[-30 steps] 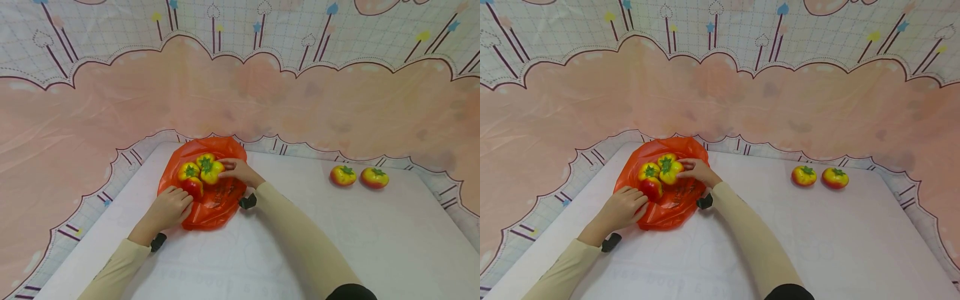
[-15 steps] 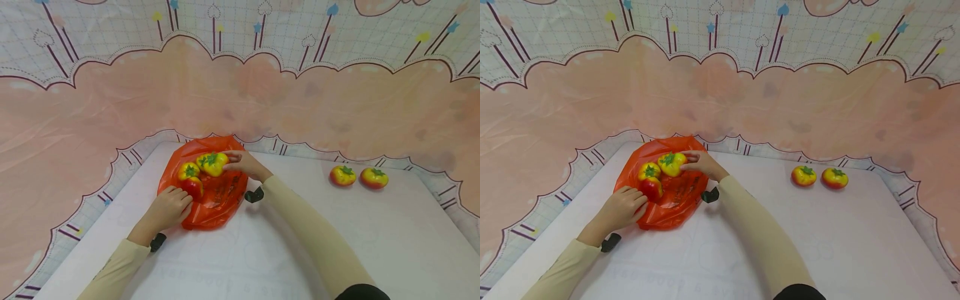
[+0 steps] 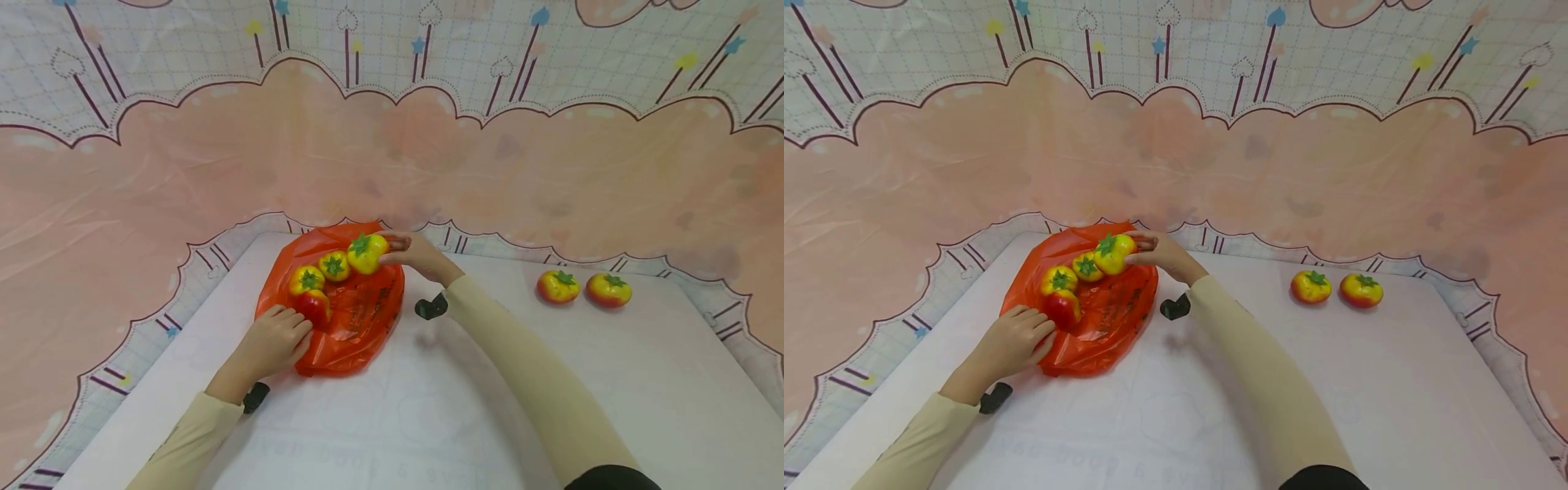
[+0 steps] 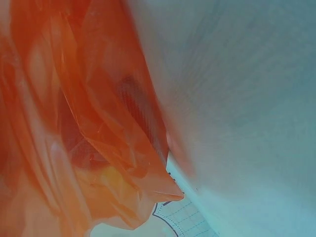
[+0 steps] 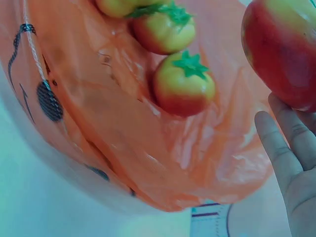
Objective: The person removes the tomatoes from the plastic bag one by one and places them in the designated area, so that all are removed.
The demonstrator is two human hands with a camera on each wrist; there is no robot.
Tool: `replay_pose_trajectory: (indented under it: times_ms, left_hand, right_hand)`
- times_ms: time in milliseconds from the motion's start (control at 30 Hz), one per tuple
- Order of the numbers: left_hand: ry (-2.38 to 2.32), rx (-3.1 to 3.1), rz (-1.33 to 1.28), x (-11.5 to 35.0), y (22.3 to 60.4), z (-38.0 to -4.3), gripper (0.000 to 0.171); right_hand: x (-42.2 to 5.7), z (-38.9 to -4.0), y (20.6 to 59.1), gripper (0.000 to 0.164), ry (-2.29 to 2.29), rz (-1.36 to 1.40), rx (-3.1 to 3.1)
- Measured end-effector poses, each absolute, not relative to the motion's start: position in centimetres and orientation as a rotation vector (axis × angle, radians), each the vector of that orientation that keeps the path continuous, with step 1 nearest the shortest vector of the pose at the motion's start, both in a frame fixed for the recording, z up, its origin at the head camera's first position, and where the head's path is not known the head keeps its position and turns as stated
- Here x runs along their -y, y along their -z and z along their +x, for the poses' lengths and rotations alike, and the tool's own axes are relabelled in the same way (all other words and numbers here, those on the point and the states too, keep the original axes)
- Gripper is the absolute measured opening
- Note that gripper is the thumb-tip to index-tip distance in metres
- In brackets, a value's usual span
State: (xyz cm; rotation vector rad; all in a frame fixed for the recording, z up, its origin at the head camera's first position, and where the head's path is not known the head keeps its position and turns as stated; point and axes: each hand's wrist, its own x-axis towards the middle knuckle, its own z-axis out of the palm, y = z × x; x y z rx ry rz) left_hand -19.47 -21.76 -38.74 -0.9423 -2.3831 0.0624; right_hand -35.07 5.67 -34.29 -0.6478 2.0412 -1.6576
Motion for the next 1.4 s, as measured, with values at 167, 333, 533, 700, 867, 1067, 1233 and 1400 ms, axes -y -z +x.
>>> replay_pose_trajectory:
  times_ms: [167, 333, 533, 700, 867, 1067, 1233, 1400]
  left_hand:
    - [-0.058, 2.389, -0.940, 21.8, 38.8, -19.5, 0.019]
    - [-0.056, 2.394, -0.933, 21.8, 38.7, -19.4, 0.020]
    - [-0.063, 2.392, -0.932, 21.8, 38.8, -19.4, 0.020]
    - [-0.065, 2.383, -0.939, 21.8, 38.8, -19.5, 0.020]
    - [-0.055, 2.378, -0.943, 21.8, 38.8, -19.5, 0.020]
    - [-0.037, 2.383, -0.941, 21.8, 38.8, -19.4, 0.020]
    - [-0.035, 2.385, -0.940, 21.8, 38.9, -19.4, 0.021]
    - [-0.034, 2.375, -0.939, 21.9, 38.9, -19.4, 0.020]
  right_hand:
    - [-6.8, -35.3, 33.4, 0.055, 1.685, -0.688, -2.033]
    - [-8.0, -35.1, 32.4, 0.055, 1.687, -0.673, -2.070]
    - [-9.4, -34.8, 31.3, 0.057, 1.692, -0.650, -2.105]
    - [-10.6, -34.8, 30.8, 0.055, 1.715, -0.670, -2.145]
    - [-12.0, -34.8, 30.6, 0.056, 1.733, -0.647, -2.177]
    - [-13.6, -34.5, 30.4, 0.059, 1.757, -0.584, -2.223]
    - [-15.0, -34.0, 30.3, 0.057, 1.787, -0.587, -2.269]
    - [-16.5, -33.4, 30.3, 0.056, 1.809, -0.590, -2.311]
